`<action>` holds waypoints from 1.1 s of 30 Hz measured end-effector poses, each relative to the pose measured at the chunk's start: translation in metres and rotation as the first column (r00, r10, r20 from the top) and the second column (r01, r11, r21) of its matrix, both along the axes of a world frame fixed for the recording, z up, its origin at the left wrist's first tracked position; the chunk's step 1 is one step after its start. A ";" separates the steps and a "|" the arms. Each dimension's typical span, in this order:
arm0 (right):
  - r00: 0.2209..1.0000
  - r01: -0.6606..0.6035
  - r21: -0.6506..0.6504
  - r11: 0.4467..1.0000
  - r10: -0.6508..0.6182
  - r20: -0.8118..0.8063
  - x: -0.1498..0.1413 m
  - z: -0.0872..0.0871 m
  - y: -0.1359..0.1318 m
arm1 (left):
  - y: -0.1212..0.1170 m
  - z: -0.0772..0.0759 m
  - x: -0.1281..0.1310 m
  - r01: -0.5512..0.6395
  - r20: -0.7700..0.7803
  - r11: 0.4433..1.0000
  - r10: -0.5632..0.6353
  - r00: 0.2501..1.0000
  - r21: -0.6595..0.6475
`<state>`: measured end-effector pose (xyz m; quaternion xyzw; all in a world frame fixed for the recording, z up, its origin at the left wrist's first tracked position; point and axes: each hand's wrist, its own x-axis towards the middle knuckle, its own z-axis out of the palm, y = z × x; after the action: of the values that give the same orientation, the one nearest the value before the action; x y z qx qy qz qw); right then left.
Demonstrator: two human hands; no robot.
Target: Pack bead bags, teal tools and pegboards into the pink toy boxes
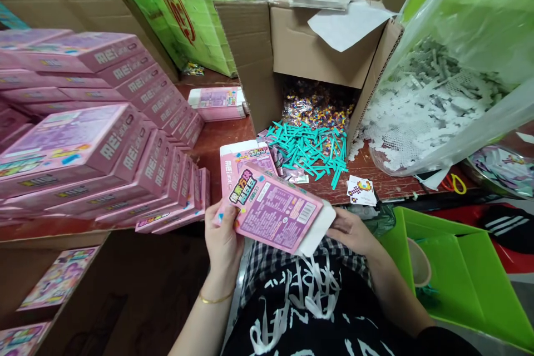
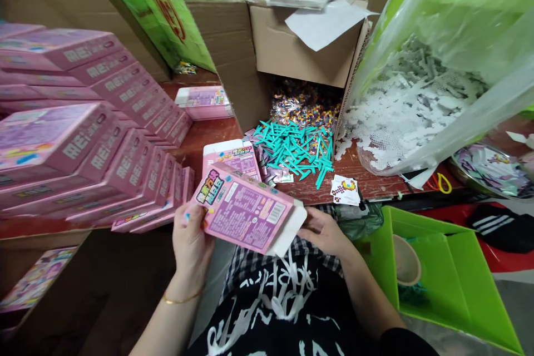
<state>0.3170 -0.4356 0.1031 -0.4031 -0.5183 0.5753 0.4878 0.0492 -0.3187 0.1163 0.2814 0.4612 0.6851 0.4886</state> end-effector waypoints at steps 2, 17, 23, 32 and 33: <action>1.000 -0.028 0.022 0.999 0.028 -0.012 -0.009 0.008 -0.007 | -0.014 -0.008 -0.003 -0.011 0.025 0.998 0.013 1.000 -0.067; 0.781 -0.613 -0.160 0.773 0.624 0.020 -0.015 0.023 0.051 | -0.043 -0.008 0.005 0.886 -0.924 0.395 -0.185 0.334 0.241; 0.640 0.364 0.148 0.920 -0.362 0.678 -0.017 -0.038 0.149 | -0.051 -0.047 -0.007 0.600 -0.857 0.799 -0.334 0.392 -0.037; 0.546 0.510 0.258 0.821 -0.540 0.641 0.001 -0.053 0.156 | -0.048 -0.038 -0.011 0.436 -0.748 0.886 -0.395 0.534 -0.156; 0.543 0.531 0.273 0.802 -0.570 0.617 0.006 -0.041 0.150 | -0.048 -0.037 -0.009 0.423 -0.740 0.893 -0.390 0.548 -0.158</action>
<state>0.3225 -0.2853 0.0616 -0.7109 -0.5199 0.1932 0.4325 0.0406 -0.3665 0.0795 0.6485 0.5303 0.3817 0.3906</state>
